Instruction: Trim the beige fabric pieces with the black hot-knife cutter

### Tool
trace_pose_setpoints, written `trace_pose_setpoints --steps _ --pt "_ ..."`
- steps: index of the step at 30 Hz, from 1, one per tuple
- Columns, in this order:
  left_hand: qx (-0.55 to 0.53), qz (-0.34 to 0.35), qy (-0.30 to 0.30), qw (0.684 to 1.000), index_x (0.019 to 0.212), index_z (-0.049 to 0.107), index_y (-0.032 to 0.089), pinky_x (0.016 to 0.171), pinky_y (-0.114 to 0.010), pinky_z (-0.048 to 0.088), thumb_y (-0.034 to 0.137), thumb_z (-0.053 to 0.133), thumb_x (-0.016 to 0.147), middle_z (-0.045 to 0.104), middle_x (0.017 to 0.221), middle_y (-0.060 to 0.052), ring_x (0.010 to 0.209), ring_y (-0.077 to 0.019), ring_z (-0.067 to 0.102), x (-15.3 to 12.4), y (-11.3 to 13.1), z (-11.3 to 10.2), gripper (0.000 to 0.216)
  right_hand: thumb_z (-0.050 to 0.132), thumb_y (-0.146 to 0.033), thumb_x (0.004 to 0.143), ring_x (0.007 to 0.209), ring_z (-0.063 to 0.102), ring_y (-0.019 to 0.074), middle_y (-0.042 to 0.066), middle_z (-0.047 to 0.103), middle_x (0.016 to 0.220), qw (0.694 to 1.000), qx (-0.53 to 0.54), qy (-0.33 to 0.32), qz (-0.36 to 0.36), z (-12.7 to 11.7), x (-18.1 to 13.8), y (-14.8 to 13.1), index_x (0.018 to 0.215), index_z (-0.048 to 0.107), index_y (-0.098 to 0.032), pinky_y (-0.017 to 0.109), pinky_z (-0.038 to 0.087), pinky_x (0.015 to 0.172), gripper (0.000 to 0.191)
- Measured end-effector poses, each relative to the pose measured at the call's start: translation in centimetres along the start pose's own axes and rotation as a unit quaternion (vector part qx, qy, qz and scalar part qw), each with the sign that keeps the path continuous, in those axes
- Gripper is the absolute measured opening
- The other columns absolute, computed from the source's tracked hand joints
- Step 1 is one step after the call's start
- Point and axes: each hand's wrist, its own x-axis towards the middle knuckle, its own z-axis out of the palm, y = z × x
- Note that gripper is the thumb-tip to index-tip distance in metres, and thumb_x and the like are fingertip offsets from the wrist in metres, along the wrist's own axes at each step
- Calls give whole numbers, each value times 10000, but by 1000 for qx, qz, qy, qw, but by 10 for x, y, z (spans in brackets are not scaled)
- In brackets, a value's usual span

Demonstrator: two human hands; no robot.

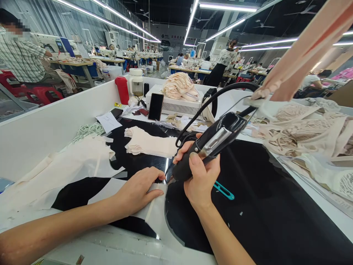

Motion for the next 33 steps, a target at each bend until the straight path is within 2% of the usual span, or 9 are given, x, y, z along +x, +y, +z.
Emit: trace_pose_setpoints --steps 5,9,14,17,22,26,33 --pt "-1 33 25 999 1209 659 222 1077 -435 571 108 889 980 738 1257 -40 1211 -279 691 -3 -4 1 344 952 -459 816 609 663 138 -54 723 827 1000 -2 7 1 0 -3 3 1169 691 -283 263 572 541 473" --pt "31 99 45 994 1142 658 216 1052 -383 565 126 871 1017 720 1237 -41 1180 -254 679 -5 -3 1 262 963 -480 824 604 680 145 -57 725 826 1000 -6 -1 -9 -1 -3 6 1166 693 -284 271 572 535 478" --pt "141 196 11 970 997 642 204 929 -342 550 205 801 1107 715 1082 -30 1003 -221 665 -10 -3 11 193 971 -478 842 607 690 139 -57 738 841 1000 -3 -17 -21 -1 -4 5 1188 702 -280 272 599 543 480" --pt "204 238 6 950 957 643 198 864 -343 538 170 745 1129 696 1021 -29 927 -212 633 -17 -4 15 202 969 -473 846 604 689 139 -58 739 839 1000 -2 -18 -24 -1 -5 4 1161 704 -280 280 621 546 455" --pt "229 263 12 937 1020 677 179 937 -343 578 113 719 1115 731 1113 -63 1024 -223 681 -28 -2 12 123 974 -483 835 603 687 140 -57 738 838 1000 -9 -16 -24 0 -4 3 1118 695 -283 280 617 546 445" --pt "241 265 56 932 1032 672 185 1035 -355 605 99 647 1148 771 1271 -100 1134 -228 717 -33 -3 14 146 972 -501 826 600 667 137 -54 728 827 1000 -15 -10 -23 0 -4 4 1111 694 -283 267 585 536 454" --pt "244 272 79 927 1019 670 194 1070 -366 635 94 608 1154 802 1312 -98 1113 -219 755 -33 -7 24 179 974 -499 816 609 640 139 -47 722 825 1000 -17 -2 -19 0 -5 5 1172 707 -282 264 568 538 495"
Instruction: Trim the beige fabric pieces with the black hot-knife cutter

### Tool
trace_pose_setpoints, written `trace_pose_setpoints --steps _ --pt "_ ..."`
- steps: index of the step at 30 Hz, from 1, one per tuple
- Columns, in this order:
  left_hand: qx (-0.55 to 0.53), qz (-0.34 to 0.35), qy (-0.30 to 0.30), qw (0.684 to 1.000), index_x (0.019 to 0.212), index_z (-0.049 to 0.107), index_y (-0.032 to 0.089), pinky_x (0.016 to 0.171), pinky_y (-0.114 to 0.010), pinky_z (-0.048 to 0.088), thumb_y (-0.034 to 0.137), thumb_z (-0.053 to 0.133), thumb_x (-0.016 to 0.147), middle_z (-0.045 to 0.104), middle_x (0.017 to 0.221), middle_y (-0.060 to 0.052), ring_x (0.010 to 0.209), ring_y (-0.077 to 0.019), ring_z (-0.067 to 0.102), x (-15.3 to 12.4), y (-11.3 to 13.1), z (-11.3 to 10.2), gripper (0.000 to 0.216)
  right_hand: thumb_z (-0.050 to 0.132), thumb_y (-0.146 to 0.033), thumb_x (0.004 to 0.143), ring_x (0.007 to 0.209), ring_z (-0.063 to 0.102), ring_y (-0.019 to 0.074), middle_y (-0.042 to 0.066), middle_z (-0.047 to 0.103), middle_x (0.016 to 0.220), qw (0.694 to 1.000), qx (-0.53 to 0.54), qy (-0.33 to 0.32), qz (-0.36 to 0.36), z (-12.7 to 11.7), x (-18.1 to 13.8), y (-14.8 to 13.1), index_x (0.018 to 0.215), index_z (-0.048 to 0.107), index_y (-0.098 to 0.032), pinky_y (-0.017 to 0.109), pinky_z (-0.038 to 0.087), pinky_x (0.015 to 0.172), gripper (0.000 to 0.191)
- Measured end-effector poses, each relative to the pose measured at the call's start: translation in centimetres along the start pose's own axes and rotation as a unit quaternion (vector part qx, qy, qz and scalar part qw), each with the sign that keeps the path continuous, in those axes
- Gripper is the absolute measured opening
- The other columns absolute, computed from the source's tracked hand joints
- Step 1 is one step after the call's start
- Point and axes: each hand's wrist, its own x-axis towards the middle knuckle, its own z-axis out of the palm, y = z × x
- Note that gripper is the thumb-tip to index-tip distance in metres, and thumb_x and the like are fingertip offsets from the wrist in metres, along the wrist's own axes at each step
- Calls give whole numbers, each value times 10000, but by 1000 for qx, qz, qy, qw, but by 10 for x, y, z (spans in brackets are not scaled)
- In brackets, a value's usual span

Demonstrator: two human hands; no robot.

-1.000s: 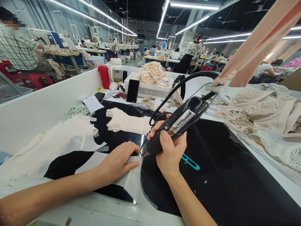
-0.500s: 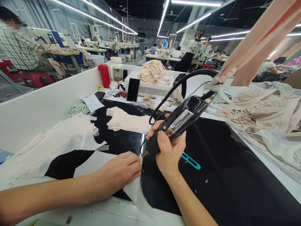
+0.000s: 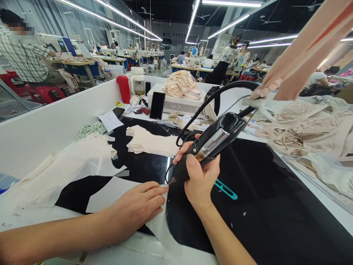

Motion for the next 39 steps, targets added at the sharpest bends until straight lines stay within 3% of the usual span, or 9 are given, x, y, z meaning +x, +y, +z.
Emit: trace_pose_setpoints --steps 11,23,29,39 --pt "4 7 41 999 1072 690 171 1095 -348 637 158 622 1170 823 1318 -102 1109 -213 782 -4 -1 6 120 950 -473 839 587 677 149 -57 724 836 1000 3 -12 -1 -1 1 0 1170 691 -287 292 603 528 459" --pt "61 30 20 997 1006 681 179 1096 -329 626 60 527 1170 819 1226 -101 1103 -190 796 -1 0 10 254 963 -470 820 598 661 147 -49 691 835 1000 9 11 5 -1 4 -7 1176 684 -284 286 597 528 489" --pt "44 18 24 999 1100 708 166 1080 -351 644 42 514 1163 818 1269 -102 1139 -206 784 -6 0 21 238 967 -503 810 590 676 160 -55 705 830 1000 -2 2 9 -3 1 -2 1168 692 -298 300 597 516 496" --pt "31 15 17 999 1090 716 152 1071 -353 653 20 550 1122 806 1290 -112 1153 -223 778 -8 -1 20 214 968 -498 811 586 675 156 -57 707 830 1000 0 3 7 -2 -1 -3 1167 697 -300 300 604 523 488"
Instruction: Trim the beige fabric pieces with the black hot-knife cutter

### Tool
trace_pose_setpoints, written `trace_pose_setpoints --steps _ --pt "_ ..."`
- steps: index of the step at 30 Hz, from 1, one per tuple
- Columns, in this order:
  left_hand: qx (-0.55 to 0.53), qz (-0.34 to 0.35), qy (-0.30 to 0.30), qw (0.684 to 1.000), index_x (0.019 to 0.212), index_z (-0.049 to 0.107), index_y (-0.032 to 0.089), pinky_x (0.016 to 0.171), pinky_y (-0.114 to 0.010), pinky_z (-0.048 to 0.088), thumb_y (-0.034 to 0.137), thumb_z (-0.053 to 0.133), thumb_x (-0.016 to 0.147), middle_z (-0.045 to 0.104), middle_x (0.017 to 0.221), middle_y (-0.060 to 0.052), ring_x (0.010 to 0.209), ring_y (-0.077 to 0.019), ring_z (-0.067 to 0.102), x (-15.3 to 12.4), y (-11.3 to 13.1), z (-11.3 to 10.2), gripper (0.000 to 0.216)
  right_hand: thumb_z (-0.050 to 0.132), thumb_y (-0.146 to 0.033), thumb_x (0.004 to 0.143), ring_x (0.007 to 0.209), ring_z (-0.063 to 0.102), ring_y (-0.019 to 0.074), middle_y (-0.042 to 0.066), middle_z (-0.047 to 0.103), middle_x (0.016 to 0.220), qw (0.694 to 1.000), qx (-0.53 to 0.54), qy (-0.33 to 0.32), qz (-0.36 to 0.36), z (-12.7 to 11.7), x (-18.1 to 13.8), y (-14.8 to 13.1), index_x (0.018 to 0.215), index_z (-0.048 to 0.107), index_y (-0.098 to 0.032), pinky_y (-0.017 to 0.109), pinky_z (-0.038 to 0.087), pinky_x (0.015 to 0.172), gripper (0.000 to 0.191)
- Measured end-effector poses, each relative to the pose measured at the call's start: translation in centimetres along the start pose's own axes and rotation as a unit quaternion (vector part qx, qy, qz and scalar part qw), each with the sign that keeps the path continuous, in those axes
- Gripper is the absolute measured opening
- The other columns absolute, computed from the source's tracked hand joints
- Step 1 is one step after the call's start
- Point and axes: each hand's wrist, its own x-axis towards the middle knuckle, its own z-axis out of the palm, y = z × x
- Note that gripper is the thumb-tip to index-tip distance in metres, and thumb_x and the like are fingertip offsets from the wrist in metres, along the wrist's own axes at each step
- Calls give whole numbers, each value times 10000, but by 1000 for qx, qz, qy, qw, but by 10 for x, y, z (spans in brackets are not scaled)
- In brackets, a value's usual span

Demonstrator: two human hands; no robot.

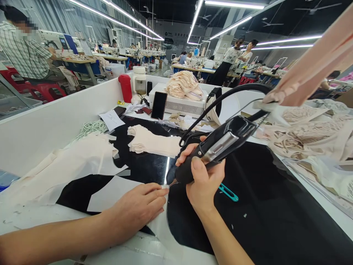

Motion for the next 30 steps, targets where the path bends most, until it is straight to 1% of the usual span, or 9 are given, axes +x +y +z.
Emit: trace_pose_setpoints --steps 3,6,9,13,15,17,21,27,30 --pt "12 1 5 1000 1064 721 169 1074 -336 656 16 543 1120 818 1287 -92 1151 -217 777 0 0 0 242 971 -491 817 586 678 153 -57 711 827 1000 7 -4 -1 1 -1 0 1166 698 -297 291 605 523 484" --pt "30 8 20 999 1050 731 163 1106 -320 647 -1 537 1116 830 1270 -87 1131 -206 784 1 1 -2 263 969 -454 833 595 691 153 -53 723 831 1000 9 -4 -1 2 -2 1 1175 699 -289 286 615 526 466" --pt "31 4 31 999 1059 736 153 1091 -318 658 6 552 1116 832 1289 -88 1129 -211 788 1 1 -5 242 958 -412 845 602 697 150 -49 733 834 1000 3 -4 2 2 -2 0 1169 705 -284 281 620 535 430" --pt "26 16 10 999 1071 731 145 1125 -324 651 -24 544 1105 827 1278 -107 1154 -207 791 0 1 -7 254 960 -421 842 598 687 146 -50 731 828 1000 13 2 -4 3 -1 -1 1164 705 -281 275 615 535 433" --pt "32 21 6 999 1075 728 152 1130 -327 649 -50 517 1101 827 1249 -107 1157 -201 790 0 0 -7 293 969 -435 833 603 686 146 -49 731 832 1000 20 1 -5 3 -1 0 1173 702 -278 273 615 537 460" --pt "44 29 16 998 1058 726 153 1122 -321 649 -74 489 1094 828 1188 -98 1129 -192 791 1 0 -7 331 967 -447 841 607 685 145 -50 729 838 1000 17 -5 -8 3 -2 2 1186 696 -280 276 619 545 469" --pt "61 45 22 997 1013 719 136 1117 -293 634 -116 463 1079 810 1095 -82 1042 -164 784 3 0 -11 366 935 -420 882 616 690 146 -53 721 850 1000 -6 -9 -9 4 -4 5 1205 682 -291 289 627 562 430" --pt "66 33 24 997 1028 725 157 1095 -280 642 -78 416 1129 776 984 -39 970 -156 766 6 2 -15 401 959 -432 841 608 680 140 -55 735 843 1000 27 1 -4 9 -5 2 1190 706 -287 279 625 543 454" --pt "71 34 32 996 1039 729 142 1085 -281 648 -56 428 1148 790 1012 -53 977 -155 774 5 1 -12 377 965 -438 835 605 686 139 -61 736 840 999 35 -9 1 12 -6 3 1189 708 -291 278 628 543 462"
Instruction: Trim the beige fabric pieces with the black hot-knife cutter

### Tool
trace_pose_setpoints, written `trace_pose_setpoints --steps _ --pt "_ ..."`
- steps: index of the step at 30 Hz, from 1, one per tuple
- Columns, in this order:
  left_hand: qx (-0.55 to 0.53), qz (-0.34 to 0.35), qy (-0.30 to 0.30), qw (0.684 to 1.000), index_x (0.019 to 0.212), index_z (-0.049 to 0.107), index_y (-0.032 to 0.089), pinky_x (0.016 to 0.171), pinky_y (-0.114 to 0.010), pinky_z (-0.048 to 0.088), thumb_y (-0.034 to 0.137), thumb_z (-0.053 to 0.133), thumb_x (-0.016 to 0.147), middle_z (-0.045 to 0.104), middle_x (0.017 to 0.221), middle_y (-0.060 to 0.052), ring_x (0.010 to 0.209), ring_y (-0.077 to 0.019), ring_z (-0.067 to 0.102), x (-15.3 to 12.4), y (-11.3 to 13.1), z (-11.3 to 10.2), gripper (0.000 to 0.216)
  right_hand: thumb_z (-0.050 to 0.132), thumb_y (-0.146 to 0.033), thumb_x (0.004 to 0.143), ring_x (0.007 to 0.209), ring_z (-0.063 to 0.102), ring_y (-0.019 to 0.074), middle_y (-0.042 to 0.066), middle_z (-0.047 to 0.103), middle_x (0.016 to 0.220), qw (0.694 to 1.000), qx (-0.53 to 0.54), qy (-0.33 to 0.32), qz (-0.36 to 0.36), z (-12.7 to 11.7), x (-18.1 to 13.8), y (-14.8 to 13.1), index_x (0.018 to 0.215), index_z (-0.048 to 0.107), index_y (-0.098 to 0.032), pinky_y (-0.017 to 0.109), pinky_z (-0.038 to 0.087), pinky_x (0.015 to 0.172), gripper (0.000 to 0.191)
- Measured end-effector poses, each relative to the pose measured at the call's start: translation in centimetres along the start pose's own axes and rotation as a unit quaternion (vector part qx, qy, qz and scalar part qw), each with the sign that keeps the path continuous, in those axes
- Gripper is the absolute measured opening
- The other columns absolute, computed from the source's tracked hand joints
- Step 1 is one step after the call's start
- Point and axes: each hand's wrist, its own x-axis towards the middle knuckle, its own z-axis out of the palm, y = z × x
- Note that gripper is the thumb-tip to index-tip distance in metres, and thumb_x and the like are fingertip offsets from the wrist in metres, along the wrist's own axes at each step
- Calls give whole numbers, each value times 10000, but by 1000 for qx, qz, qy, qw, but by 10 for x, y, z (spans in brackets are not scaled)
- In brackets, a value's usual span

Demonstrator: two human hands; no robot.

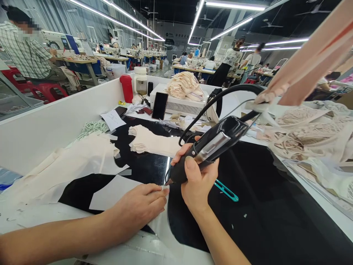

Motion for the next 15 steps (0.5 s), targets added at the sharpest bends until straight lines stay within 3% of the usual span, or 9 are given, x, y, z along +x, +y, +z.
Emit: trace_pose_setpoints --steps 11,15 --pt "-50 -26 -24 998 1053 704 165 1031 -332 675 32 464 1177 816 1085 -65 1052 -194 788 -3 0 8 301 979 -441 821 610 686 139 -54 744 832 1000 -13 2 15 -2 1 -3 1173 712 -286 272 616 552 469" --pt "-76 -75 -39 994 1224 695 153 974 -368 681 190 583 1195 835 1235 -98 1137 -235 792 -6 -12 13 122 992 -445 799 617 682 151 -43 737 830 999 -29 18 7 -9 5 -12 1160 715 -274 283 621 544 486"
